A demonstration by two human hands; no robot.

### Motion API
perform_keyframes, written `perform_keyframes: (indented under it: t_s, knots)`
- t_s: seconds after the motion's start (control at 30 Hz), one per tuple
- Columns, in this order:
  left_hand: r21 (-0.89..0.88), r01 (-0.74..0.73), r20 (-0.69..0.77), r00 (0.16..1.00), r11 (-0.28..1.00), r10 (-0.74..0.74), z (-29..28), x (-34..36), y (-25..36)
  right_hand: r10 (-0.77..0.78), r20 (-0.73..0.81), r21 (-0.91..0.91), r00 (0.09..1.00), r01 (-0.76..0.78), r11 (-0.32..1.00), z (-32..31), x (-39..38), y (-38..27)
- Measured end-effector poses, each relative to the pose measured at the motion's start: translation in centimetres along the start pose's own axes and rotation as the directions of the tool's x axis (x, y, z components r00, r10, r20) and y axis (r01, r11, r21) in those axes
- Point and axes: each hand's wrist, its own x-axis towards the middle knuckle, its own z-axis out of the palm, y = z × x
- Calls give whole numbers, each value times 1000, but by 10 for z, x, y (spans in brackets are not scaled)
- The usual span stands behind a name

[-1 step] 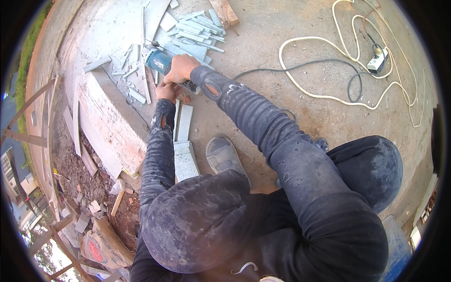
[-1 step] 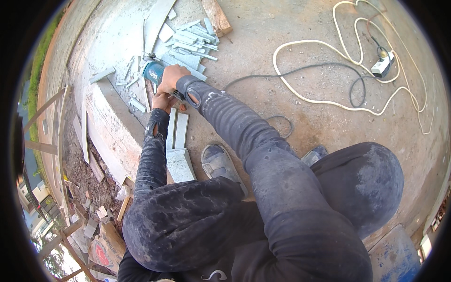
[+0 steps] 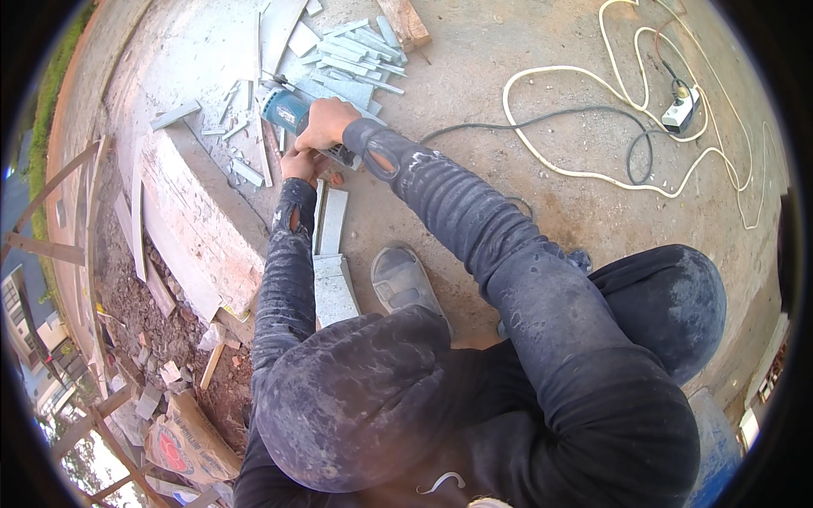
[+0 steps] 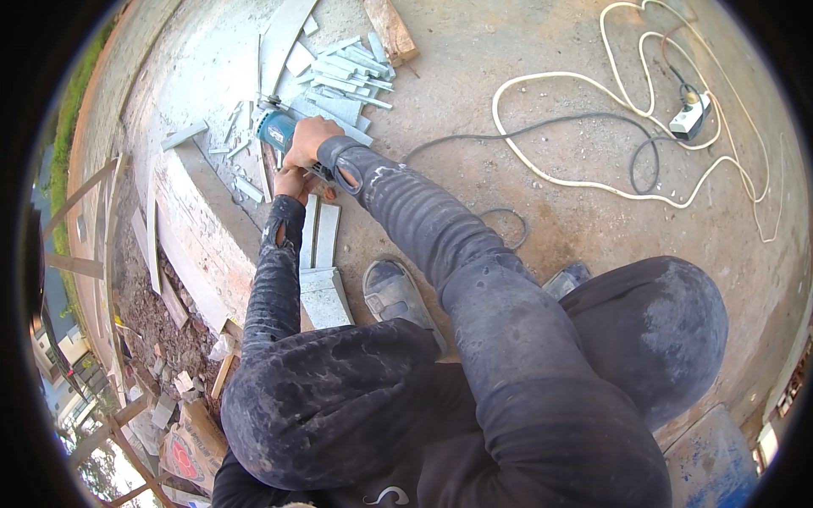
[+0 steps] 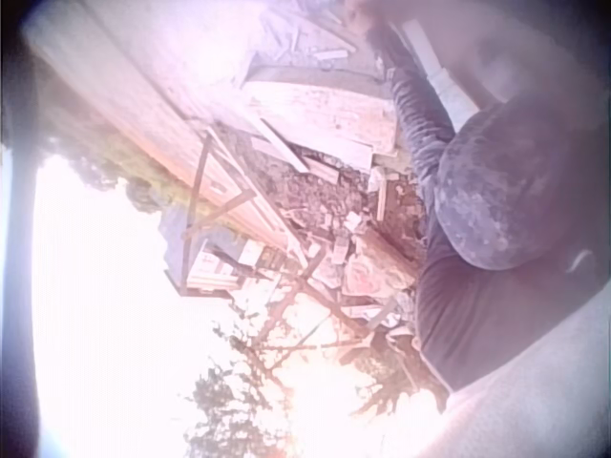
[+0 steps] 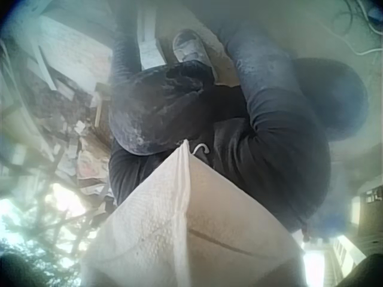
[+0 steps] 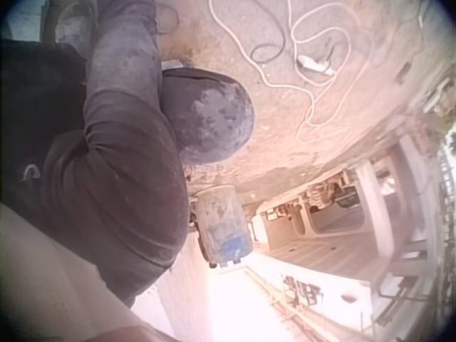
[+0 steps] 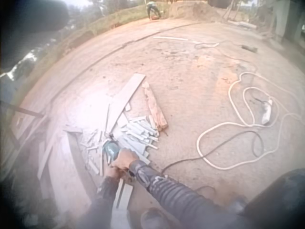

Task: The person positions stone tiles on the ground and cuts them using an angle grinder, handling the tiles one at a time.

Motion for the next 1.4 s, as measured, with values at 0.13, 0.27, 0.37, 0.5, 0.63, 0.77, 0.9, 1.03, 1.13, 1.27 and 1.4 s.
perform_keyframes:
  t_s: [0.13,0.27,0.37,0.5,0.63,0.77,0.9,1.03,1.13,1.27,1.4]
  knots:
    - [20,-1,-2,1000,1000,1,1,-1,0,6,3,1,1000,-6,1000,0,0,1]
    - [19,-2,10,1000,1000,2,1,0,-1,-6,-10,-9,1000,6,1000,1,0,3]
    - [19,-5,10,1000,1000,5,0,0,-1,-7,-19,9,1000,7,1000,1,1,4]
    - [27,-1,-5,1000,1000,1,3,-3,2,-3,-17,13,1000,3,1000,2,1,7]
    - [11,-10,5,1000,1000,10,3,-3,3,5,-19,23,1000,-5,1000,4,2,8]
    - [3,-4,10,1000,1000,3,4,-4,4,15,-6,23,1000,-14,1000,3,0,9]
    - [10,-11,11,1000,1000,11,4,-3,2,11,-2,-1,1000,-11,1000,1,-2,9]
    - [6,-11,8,1000,1000,11,2,-2,2,13,0,11,1000,-13,1000,0,-5,8]
    - [2,-14,7,1000,1000,14,3,-3,2,16,2,-3,1000,-16,1000,-1,-6,8]
    - [-2,-19,-3,1000,1000,19,6,-5,3,16,13,-5,1000,-16,1000,0,-7,8]
    - [-11,-24,1,1000,1000,24,5,-6,5,13,7,-3,1000,-13,1000,0,-6,10]
